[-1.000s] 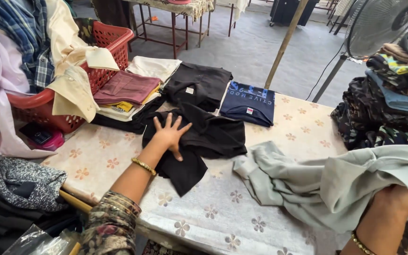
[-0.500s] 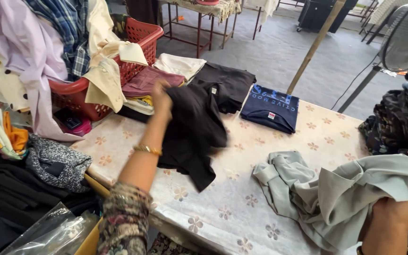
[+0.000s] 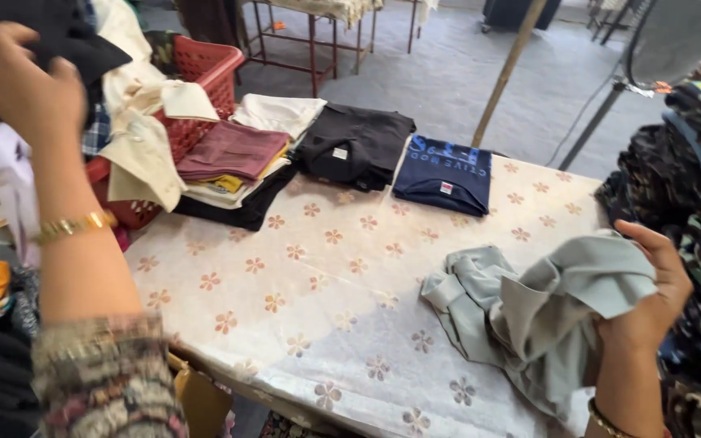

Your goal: Folding various items of clothing including shirts, trousers, and a polo shirt on a table.

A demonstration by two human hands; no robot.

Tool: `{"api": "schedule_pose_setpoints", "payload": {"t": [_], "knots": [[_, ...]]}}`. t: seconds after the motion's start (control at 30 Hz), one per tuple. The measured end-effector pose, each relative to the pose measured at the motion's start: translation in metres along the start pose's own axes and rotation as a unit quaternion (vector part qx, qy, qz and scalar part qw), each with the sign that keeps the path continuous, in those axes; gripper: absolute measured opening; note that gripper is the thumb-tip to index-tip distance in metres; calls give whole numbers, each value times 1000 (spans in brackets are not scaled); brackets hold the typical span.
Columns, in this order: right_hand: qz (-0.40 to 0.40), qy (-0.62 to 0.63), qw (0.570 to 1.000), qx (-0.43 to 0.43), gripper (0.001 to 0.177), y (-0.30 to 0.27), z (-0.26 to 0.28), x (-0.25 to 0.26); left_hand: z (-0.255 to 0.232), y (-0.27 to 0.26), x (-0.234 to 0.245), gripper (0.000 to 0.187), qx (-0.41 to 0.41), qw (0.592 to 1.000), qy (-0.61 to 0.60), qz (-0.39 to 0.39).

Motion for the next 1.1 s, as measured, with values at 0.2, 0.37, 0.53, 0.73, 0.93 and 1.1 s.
{"api": "schedule_pose_setpoints", "payload": {"t": [0.2, 0.37, 0.53, 0.73, 0.93, 1.1], "knots": [[21, 20, 1000, 1, 16, -7, 19, 1, -192, -193, -82, 46, -16, 707, -458, 539], [12, -117, 992, 33, 16, -8, 31, 22, -411, -337, 11, 108, -292, 514, -414, 692], [-7, -135, 991, 1, 16, -7, 45, 29, -517, -415, 48, 133, -256, 560, -434, 658], [-26, -316, 948, -33, 40, 7, 55, 54, -511, -381, -52, 33, 53, 638, -633, 435], [152, -349, 914, -143, 68, 19, 23, 64, -449, -242, -8, 13, 127, 510, -782, 335], [301, -396, 862, -98, 85, 12, 34, 20, -421, -164, 76, 14, 30, 751, -613, 242]]}}
Point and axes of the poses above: each hand's wrist, its own y-axis towards the middle knuckle, its own x-axis out of the back of the hand, z = x × y, the point moved 2 cm from there along y, towards the middle knuckle, and after that the axes turned 4 degrees about -x, right-handed, at the moved point
